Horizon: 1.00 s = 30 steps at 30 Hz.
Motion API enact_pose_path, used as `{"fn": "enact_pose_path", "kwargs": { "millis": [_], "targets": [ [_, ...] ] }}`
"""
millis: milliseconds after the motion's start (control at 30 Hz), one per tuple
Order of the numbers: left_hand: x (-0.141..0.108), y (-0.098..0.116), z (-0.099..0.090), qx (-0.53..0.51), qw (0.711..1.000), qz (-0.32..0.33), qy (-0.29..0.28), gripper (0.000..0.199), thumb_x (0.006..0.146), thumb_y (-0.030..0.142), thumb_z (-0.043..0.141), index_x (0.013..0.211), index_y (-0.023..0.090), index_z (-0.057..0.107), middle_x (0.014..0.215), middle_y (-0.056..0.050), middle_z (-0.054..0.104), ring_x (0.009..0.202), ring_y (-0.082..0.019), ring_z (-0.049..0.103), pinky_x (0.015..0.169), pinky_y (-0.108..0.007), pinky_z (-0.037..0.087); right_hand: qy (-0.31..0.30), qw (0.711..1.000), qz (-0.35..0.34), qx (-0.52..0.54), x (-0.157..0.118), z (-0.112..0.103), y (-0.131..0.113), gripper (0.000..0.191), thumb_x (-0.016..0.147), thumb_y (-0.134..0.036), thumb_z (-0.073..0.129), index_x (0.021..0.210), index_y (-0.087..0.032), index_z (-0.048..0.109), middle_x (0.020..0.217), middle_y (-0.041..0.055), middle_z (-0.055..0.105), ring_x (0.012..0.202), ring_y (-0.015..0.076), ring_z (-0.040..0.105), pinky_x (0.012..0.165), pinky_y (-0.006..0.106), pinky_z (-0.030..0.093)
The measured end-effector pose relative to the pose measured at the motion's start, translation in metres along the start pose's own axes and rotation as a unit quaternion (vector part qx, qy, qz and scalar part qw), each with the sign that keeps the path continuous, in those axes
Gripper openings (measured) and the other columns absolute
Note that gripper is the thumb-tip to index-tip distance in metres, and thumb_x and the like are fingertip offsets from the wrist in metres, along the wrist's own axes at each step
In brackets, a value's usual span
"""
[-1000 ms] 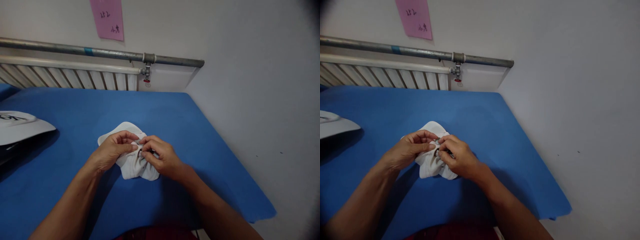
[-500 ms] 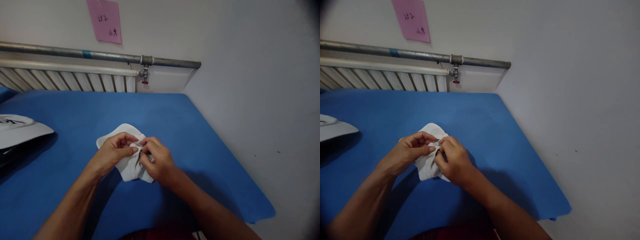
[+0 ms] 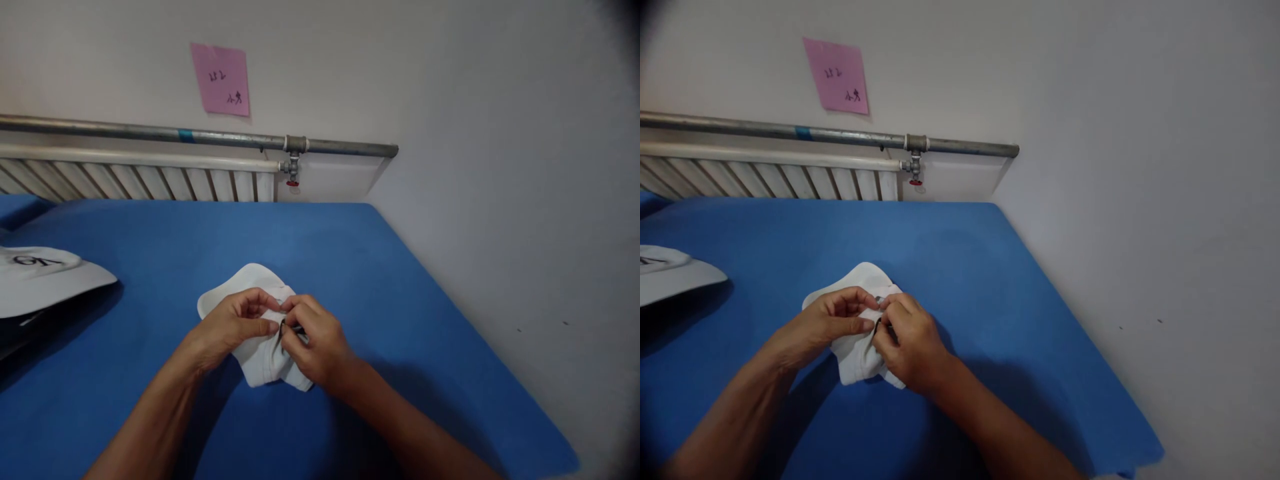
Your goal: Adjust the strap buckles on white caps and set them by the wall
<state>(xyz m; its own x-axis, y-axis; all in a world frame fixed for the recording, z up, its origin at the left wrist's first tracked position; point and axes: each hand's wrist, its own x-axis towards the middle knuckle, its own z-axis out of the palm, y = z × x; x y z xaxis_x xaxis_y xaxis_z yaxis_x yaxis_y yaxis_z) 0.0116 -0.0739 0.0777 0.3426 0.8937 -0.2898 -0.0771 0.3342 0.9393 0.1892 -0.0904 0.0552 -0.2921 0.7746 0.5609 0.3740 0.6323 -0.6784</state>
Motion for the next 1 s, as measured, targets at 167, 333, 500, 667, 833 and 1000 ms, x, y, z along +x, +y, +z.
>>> {"fn": "enact_pose_path", "kwargs": {
  "millis": [167,333,500,667,833,1000],
  "targets": [
    [0.003,0.001,-0.003,-0.058,0.998,0.008,-0.005,0.025,0.058,0.012,0.081,0.077,0.016,0.065,0.071,0.002,0.063,0.063,-0.008,0.056,0.062,-0.02,0.041,-0.031,0.996,0.059,0.054,0.007,-0.013,-0.002,0.006,0.081,-0.014,0.057,0.078,-0.02,0.057,0.092,0.0052,0.063,0.086,0.0159,0.061,0.075,0.029,0.048],
    [0.006,-0.002,-0.006,-0.085,0.996,0.02,-0.018,0.027,0.056,0.013,0.082,0.074,0.016,0.062,0.071,0.001,0.065,0.063,-0.009,0.057,0.062,-0.02,0.041,-0.103,0.968,0.205,0.099,0.014,-0.024,-0.001,0.007,0.081,-0.022,0.061,0.088,-0.02,0.062,0.078,-0.0004,0.063,0.071,0.0126,0.057,0.066,0.025,0.044],
    [0.007,-0.004,0.001,-0.085,0.996,0.03,-0.026,0.023,0.055,0.011,0.078,0.07,0.015,0.06,0.065,0.002,0.06,0.057,-0.007,0.051,0.056,-0.019,0.036,-0.15,0.957,0.201,0.146,0.015,-0.029,0.001,0.008,0.083,-0.025,0.06,0.078,-0.018,0.061,0.071,-0.0026,0.059,0.065,0.0102,0.05,0.06,0.022,0.04],
    [0.006,0.011,0.025,-0.045,0.998,0.047,-0.004,0.023,0.054,0.011,0.076,0.067,0.015,0.057,0.062,0.003,0.057,0.054,-0.007,0.049,0.053,-0.02,0.035,-0.151,0.979,0.132,0.045,0.024,-0.049,-0.002,0.009,0.078,-0.017,0.059,0.069,-0.019,0.058,0.065,-0.0033,0.056,0.06,0.0104,0.048,0.055,0.023,0.035],
    [0.016,0.021,0.059,0.018,0.996,0.07,0.047,0.022,0.054,0.012,0.069,0.065,0.017,0.051,0.055,0.007,0.051,0.046,-0.006,0.041,0.047,-0.02,0.03,-0.115,0.991,0.044,-0.044,0.027,-0.072,0.003,0.016,0.072,-0.01,0.056,0.06,-0.019,0.049,0.059,-0.0034,0.051,0.054,0.0099,0.041,0.053,0.025,0.028],
    [0.021,0.023,0.084,0.096,0.988,0.092,0.079,0.025,0.055,0.013,0.07,0.065,0.018,0.048,0.055,0.007,0.051,0.047,-0.006,0.039,0.048,-0.02,0.03,-0.12,0.991,0.058,0.007,0.018,-0.093,0.022,0.017,0.077,-0.015,0.056,0.062,-0.018,0.051,0.06,-0.0033,0.05,0.057,0.0103,0.042,0.054,0.024,0.029]
  ]
}}
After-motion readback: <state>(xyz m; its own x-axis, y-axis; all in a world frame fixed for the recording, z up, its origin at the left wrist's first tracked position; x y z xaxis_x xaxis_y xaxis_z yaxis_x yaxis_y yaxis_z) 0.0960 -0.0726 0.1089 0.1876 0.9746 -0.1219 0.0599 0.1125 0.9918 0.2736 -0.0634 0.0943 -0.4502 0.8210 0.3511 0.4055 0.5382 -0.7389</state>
